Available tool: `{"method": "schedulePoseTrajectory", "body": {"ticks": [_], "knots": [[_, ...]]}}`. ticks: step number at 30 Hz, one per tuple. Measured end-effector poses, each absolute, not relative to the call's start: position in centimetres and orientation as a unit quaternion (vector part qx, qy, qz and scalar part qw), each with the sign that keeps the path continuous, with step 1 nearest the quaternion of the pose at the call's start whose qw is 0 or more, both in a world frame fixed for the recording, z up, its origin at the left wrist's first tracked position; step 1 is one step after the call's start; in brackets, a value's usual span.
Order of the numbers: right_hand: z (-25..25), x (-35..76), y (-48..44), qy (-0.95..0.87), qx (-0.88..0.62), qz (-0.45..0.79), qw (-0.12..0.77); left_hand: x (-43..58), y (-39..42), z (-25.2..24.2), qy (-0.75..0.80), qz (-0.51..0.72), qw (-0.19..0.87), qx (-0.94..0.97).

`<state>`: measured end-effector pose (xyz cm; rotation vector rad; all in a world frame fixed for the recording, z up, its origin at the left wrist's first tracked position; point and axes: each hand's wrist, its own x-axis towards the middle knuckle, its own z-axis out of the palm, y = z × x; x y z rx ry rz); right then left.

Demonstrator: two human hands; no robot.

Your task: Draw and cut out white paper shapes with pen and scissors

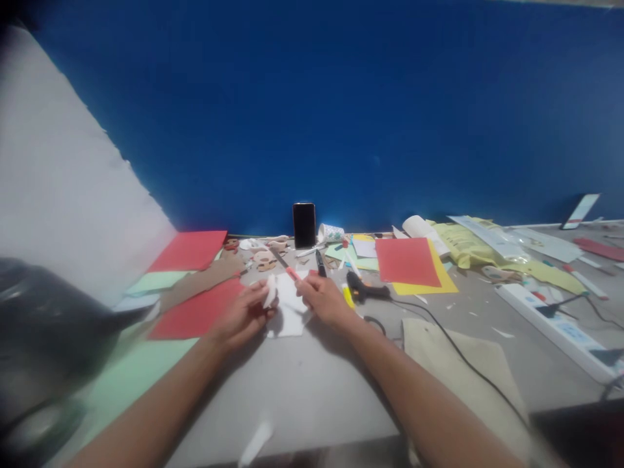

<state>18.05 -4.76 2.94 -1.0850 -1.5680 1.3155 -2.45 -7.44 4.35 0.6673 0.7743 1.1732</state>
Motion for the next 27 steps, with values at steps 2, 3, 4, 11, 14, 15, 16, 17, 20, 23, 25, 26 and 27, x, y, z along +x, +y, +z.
{"method": "schedulePoseTrajectory", "body": {"ticks": [2,3,4,11,14,15,16,17,20,23,25,26,27], "knots": [[3.3,18.2,-4.8,-0.645,-0.430,0.493,0.395,-2.5,-7.4,4.3,0.344,0.527,0.716,0.302],[3.5,18.3,-4.9,-0.661,-0.428,0.476,0.392,-2.5,-7.4,4.2,0.341,0.526,0.718,0.300],[3.8,18.5,-5.1,-0.679,-0.424,0.456,0.389,-2.5,-7.4,4.2,0.338,0.526,0.721,0.299],[5.2,18.4,-6.7,-0.796,-0.375,0.330,0.342,-2.3,-8.0,5.1,0.322,0.525,0.738,0.276],[4.9,18.0,-7.0,-0.824,-0.375,0.262,0.334,-2.1,-8.3,5.6,0.330,0.526,0.735,0.273],[4.9,18.0,-7.0,-0.826,-0.379,0.246,0.338,-2.1,-8.3,5.6,0.329,0.527,0.734,0.274],[4.8,17.9,-7.0,-0.824,-0.385,0.235,0.343,-2.0,-8.4,5.6,0.326,0.527,0.734,0.278],[4.7,18.0,-6.9,-0.822,-0.389,0.228,0.348,-2.0,-8.4,5.6,0.324,0.526,0.734,0.282],[4.6,18.1,-6.8,-0.816,-0.398,0.220,0.357,-1.9,-8.3,5.4,0.318,0.525,0.734,0.290],[4.5,18.1,-6.7,-0.815,-0.398,0.224,0.357,-1.9,-8.3,5.3,0.314,0.527,0.734,0.293],[4.5,18.1,-6.7,-0.815,-0.397,0.221,0.359,-1.8,-8.4,5.4,0.309,0.527,0.735,0.295],[4.4,18.2,-6.7,-0.816,-0.396,0.218,0.360,-1.8,-8.4,5.4,0.305,0.527,0.736,0.296],[4.4,18.2,-6.6,-0.816,-0.395,0.214,0.363,-1.8,-8.5,5.5,0.302,0.526,0.738,0.295]]}}
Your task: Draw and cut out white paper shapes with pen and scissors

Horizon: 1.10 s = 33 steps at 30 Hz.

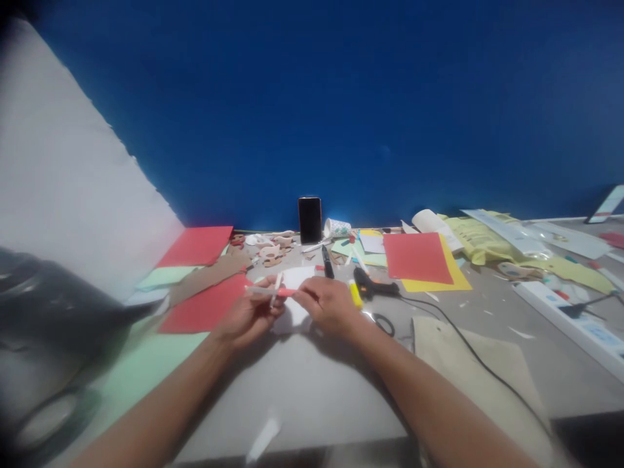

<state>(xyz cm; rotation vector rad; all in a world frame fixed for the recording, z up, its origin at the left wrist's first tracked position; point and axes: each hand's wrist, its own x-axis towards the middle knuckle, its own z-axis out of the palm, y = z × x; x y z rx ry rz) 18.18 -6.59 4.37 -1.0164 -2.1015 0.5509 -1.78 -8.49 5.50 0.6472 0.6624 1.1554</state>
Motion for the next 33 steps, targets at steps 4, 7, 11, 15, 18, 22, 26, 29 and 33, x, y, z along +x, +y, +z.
{"method": "schedulePoseTrajectory", "body": {"ticks": [4,7,11,15,18,22,26,29,33], "knots": [[4.4,18.5,-6.2,-0.807,-0.404,0.205,0.379,-1.9,-8.6,5.5,0.291,0.531,0.742,0.287],[4.5,18.6,-6.1,-0.802,-0.402,0.208,0.390,-2.0,-8.5,5.3,0.294,0.537,0.736,0.289],[4.7,18.4,-6.5,-0.815,-0.382,0.205,0.385,-1.9,-8.4,5.4,0.320,0.540,0.723,0.289],[4.7,18.1,-6.8,-0.823,-0.383,0.197,0.371,-1.6,-8.6,5.7,0.313,0.536,0.722,0.305],[4.6,18.3,-6.6,-0.821,-0.388,0.199,0.368,-1.5,-8.6,5.7,0.305,0.538,0.724,0.307],[4.3,18.9,-5.8,-0.815,-0.384,0.212,0.379,-1.8,-8.6,5.5,0.298,0.534,0.727,0.311],[4.3,19.2,-5.3,-0.798,-0.381,0.221,0.410,-2.0,-8.6,5.6,0.292,0.536,0.728,0.313],[4.5,18.9,-5.7,-0.810,-0.362,0.231,0.399,-2.0,-8.6,5.6,0.308,0.540,0.726,0.294],[4.5,18.5,-6.1,-0.822,-0.357,0.226,0.382,-2.0,-8.7,5.4,0.312,0.532,0.730,0.295]]}}
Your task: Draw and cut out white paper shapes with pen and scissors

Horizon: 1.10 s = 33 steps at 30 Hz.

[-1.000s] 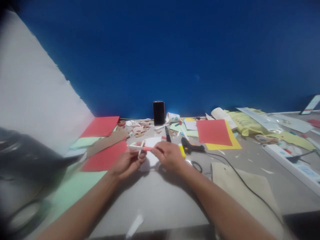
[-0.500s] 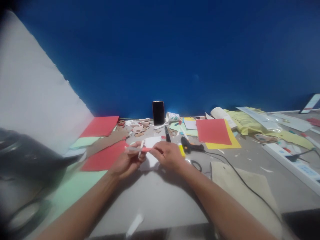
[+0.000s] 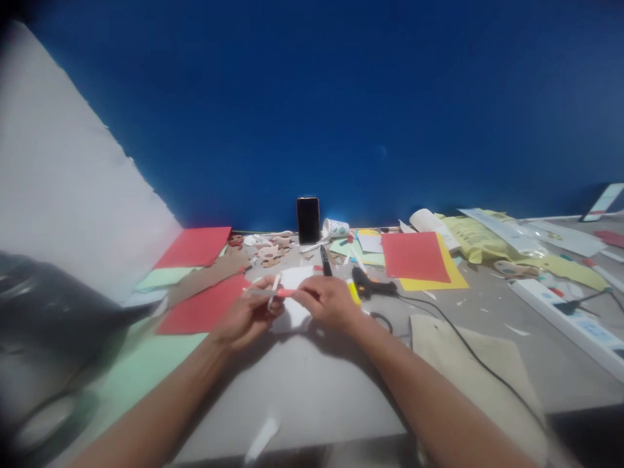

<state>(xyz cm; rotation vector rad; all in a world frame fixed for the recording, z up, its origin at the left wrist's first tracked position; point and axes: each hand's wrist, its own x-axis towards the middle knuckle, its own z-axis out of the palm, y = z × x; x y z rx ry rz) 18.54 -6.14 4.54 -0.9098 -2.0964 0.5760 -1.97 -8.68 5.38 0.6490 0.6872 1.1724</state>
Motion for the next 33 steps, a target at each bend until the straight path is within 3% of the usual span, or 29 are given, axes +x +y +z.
{"method": "schedulePoseTrajectory", "body": {"ticks": [20,33], "knots": [[4.0,18.7,-5.3,-0.809,-0.340,0.243,0.414,-2.1,-8.8,5.3,0.288,0.523,0.741,0.306],[5.0,19.5,-5.0,-0.783,-0.329,0.337,0.407,-2.3,-8.8,5.3,0.253,0.510,0.754,0.328]]}}
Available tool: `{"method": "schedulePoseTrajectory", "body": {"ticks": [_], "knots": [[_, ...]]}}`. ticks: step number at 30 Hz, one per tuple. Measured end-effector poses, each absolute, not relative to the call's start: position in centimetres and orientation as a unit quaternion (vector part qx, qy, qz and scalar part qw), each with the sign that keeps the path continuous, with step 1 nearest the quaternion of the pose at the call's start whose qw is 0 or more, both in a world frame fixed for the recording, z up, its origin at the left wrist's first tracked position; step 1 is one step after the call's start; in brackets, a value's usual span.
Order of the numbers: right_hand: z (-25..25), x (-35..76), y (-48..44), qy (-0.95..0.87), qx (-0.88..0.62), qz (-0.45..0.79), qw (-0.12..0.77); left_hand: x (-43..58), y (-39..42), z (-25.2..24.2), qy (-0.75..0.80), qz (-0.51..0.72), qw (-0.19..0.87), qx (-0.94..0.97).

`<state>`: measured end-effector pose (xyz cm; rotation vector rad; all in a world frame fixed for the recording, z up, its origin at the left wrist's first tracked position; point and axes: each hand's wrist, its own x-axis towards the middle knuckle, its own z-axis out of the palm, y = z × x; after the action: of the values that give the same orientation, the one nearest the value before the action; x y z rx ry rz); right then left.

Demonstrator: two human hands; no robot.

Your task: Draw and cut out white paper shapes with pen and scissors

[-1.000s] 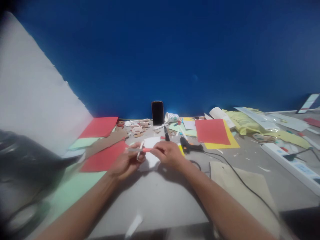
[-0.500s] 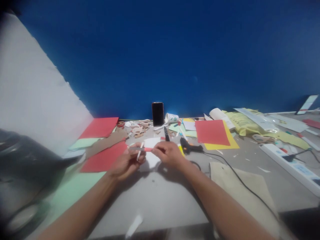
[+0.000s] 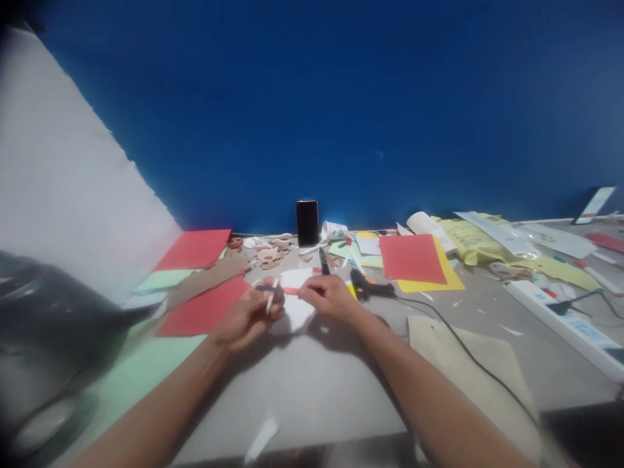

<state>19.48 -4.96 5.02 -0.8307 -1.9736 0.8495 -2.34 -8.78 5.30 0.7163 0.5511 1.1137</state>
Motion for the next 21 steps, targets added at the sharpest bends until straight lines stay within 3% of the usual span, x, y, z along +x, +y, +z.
{"method": "schedulePoseTrajectory", "body": {"ticks": [14,21], "knots": [[4.2,21.5,-2.9,-0.759,-0.395,0.303,0.419,-2.5,-8.9,5.5,0.275,0.493,0.732,0.381],[3.9,20.9,-3.0,-0.605,-0.420,0.486,0.470,-1.7,-8.8,5.1,0.438,0.536,0.545,0.473]]}}
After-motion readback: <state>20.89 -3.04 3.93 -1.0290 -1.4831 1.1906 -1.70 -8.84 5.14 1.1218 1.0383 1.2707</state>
